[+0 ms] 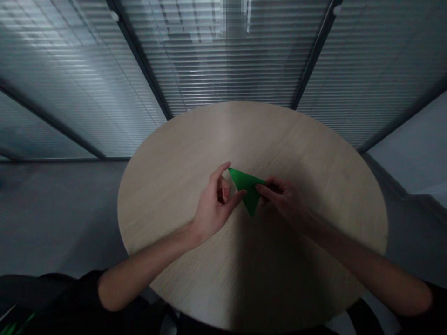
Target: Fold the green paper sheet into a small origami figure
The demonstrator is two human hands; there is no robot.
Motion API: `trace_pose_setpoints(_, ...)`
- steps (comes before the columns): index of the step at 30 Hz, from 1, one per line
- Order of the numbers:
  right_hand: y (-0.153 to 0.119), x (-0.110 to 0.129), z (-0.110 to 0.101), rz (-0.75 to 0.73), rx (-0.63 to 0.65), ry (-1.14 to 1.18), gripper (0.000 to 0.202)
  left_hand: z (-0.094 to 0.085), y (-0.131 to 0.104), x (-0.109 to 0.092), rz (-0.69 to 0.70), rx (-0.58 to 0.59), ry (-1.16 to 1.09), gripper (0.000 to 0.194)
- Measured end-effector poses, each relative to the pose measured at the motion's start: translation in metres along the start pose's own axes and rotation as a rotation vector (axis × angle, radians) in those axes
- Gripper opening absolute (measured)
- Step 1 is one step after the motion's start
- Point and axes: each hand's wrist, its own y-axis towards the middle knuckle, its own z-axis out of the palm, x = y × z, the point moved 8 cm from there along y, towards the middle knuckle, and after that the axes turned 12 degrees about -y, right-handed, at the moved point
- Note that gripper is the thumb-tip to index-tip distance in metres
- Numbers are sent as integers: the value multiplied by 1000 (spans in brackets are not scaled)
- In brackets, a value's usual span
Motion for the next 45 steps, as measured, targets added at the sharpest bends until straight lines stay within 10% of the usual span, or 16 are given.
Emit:
trace_pose_setpoints(8,2,-2,5,3,64,46,43,17,-3,8,-26,217,80,54)
trace_pose_setpoints(17,-2,7,10,-44,162,65,47,25,-6,15,-205,258,20,92)
trace_pose_setpoints(25,-4,8,19,-78,292,277,44,41,-11,12,-337,364,-437,68)
trace_pose_setpoints(36,3,5,-8,-122,18,211,32,13,9,35,-408,53,-586,43)
trace_pose_setpoints(45,-1,12,-13,-241,-87,106,35,11,11,28,-406,58,-584,38)
